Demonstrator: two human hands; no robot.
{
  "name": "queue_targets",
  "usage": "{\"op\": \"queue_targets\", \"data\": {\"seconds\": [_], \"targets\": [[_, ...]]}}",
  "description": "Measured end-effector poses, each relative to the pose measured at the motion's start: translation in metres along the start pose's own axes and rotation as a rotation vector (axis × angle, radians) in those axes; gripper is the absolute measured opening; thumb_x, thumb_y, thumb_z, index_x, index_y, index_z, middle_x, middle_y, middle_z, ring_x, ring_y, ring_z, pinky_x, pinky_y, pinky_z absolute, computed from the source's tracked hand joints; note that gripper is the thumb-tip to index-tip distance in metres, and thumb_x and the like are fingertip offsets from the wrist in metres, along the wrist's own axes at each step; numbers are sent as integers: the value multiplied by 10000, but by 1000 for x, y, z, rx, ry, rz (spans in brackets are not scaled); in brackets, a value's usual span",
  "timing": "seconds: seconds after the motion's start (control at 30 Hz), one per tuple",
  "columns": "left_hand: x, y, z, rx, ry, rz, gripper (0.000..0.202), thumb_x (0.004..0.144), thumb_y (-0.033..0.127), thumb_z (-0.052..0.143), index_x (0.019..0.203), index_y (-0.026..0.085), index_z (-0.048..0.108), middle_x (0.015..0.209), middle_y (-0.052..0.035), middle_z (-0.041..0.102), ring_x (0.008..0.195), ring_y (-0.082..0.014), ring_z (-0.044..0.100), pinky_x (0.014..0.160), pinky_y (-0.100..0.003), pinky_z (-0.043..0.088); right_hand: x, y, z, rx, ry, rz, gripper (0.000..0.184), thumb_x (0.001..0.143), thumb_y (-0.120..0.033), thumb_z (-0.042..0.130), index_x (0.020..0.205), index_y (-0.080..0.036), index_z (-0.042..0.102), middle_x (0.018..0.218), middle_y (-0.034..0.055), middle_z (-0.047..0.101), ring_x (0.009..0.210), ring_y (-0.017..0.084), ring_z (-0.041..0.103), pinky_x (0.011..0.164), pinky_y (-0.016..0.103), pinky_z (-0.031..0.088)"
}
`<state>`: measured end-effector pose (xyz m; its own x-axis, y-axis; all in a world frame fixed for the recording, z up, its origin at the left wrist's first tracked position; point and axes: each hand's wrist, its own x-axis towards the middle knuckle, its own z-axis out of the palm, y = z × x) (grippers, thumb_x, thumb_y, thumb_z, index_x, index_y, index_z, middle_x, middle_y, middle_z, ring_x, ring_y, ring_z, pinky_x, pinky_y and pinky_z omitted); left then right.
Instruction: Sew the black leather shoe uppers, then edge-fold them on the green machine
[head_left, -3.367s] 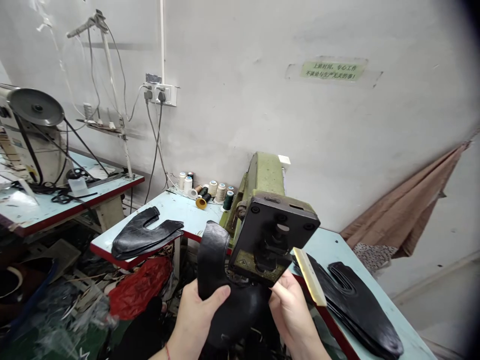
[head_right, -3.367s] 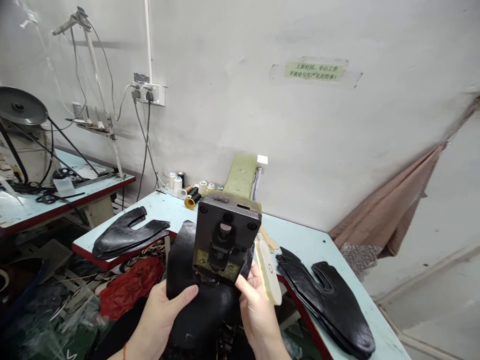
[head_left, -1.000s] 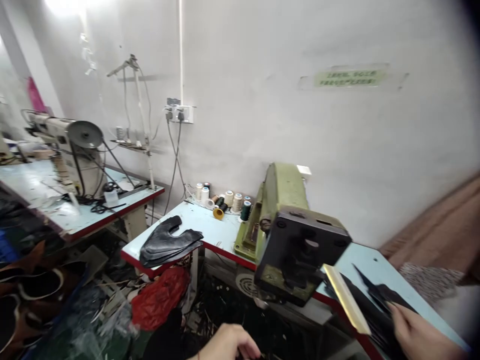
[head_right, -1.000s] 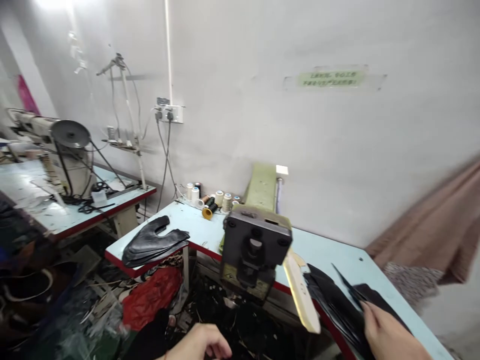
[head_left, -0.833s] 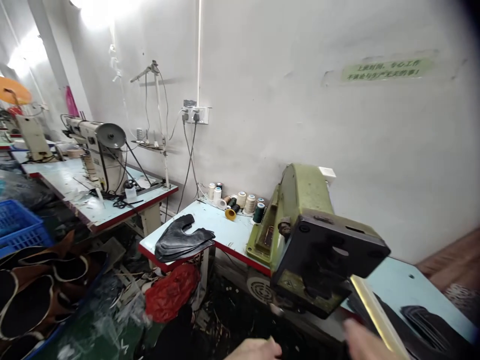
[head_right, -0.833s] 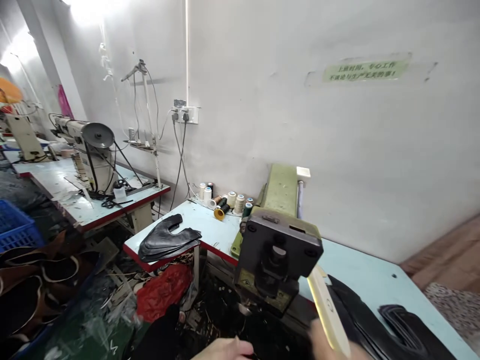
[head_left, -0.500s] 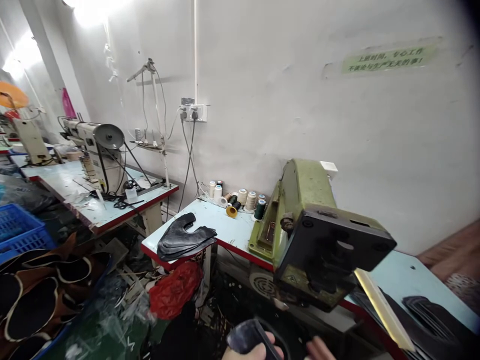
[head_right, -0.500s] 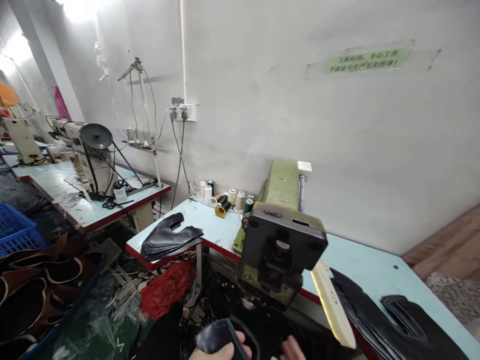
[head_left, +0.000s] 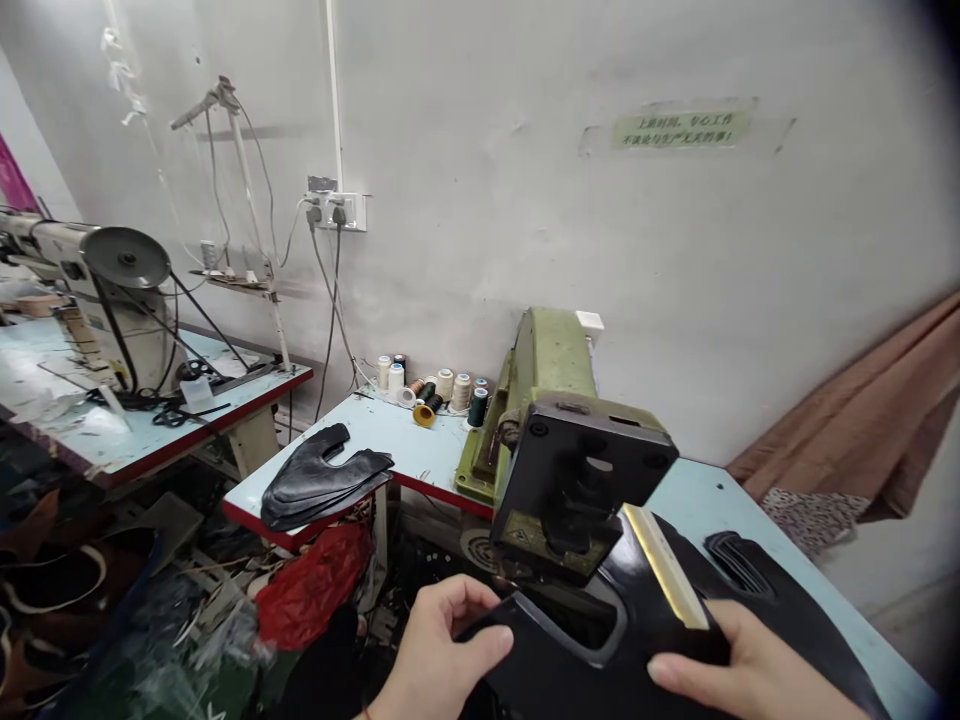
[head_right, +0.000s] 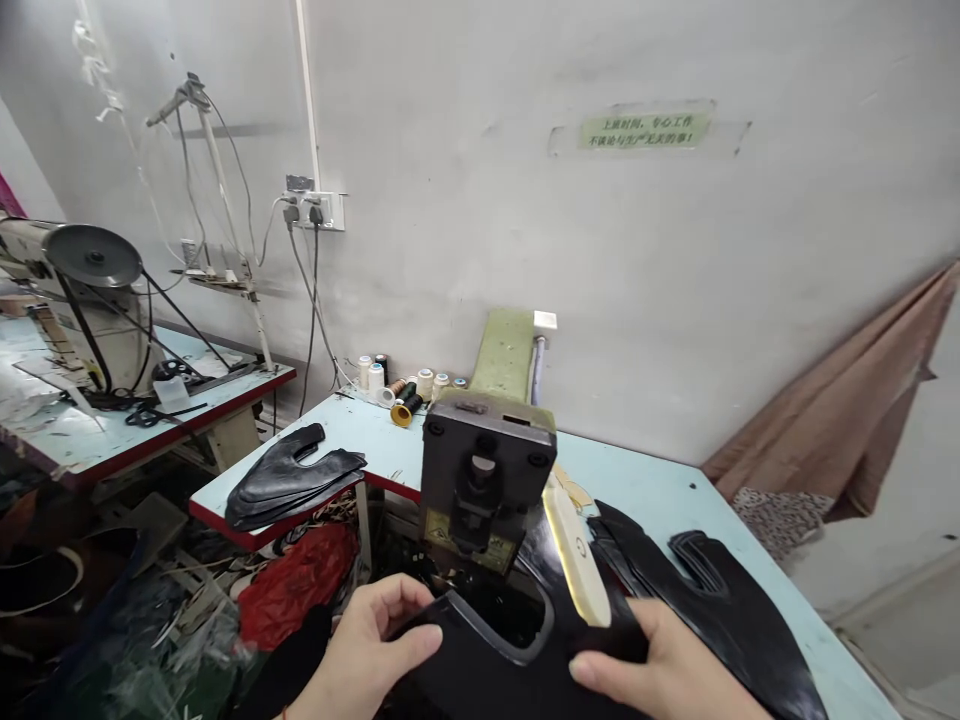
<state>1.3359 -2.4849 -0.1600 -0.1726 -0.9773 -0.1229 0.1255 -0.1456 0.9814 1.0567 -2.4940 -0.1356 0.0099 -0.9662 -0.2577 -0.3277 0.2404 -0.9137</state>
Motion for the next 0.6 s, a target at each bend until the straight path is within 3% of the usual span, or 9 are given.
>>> {"op": "queue_targets", "data": {"seconds": [0.1,0.3,0.47,0.6], "targets": [[4,-2,7,35,53,6,248,647,330,744,660,166,558,611,25,531,597,-111,453,586,-229,348,6,-27,-5,-68,51,-36,230,456,-342,837,524,-199,669,504,1,623,490,163,531,446,247,422],[9,-10,11,-2,71,13,357,643,442,748,632,168,520,576,33,491,563,-103,418,557,-228,324,14,-52,-6,-154,-66,-100,307,501,-275,796,422,-182,514,433,-60,417,458,73,261,440,236,204],[11,-10,10,-16,117,19,393,643,488,744,621,168,517,560,41,475,550,-95,400,541,-219,320,16,-66,-4,-177,-187,-107,286,573,-260,758,414,-189,530,431,-57,396,460,79,252,460,253,191],[12,-5,7,-32,161,23,429,602,518,762,607,166,517,552,49,457,551,-91,387,539,-213,318,20,-76,3,-164,-209,-125,344,588,-263,753,370,-205,493,405,-77,335,444,66,190,447,249,187]]}}
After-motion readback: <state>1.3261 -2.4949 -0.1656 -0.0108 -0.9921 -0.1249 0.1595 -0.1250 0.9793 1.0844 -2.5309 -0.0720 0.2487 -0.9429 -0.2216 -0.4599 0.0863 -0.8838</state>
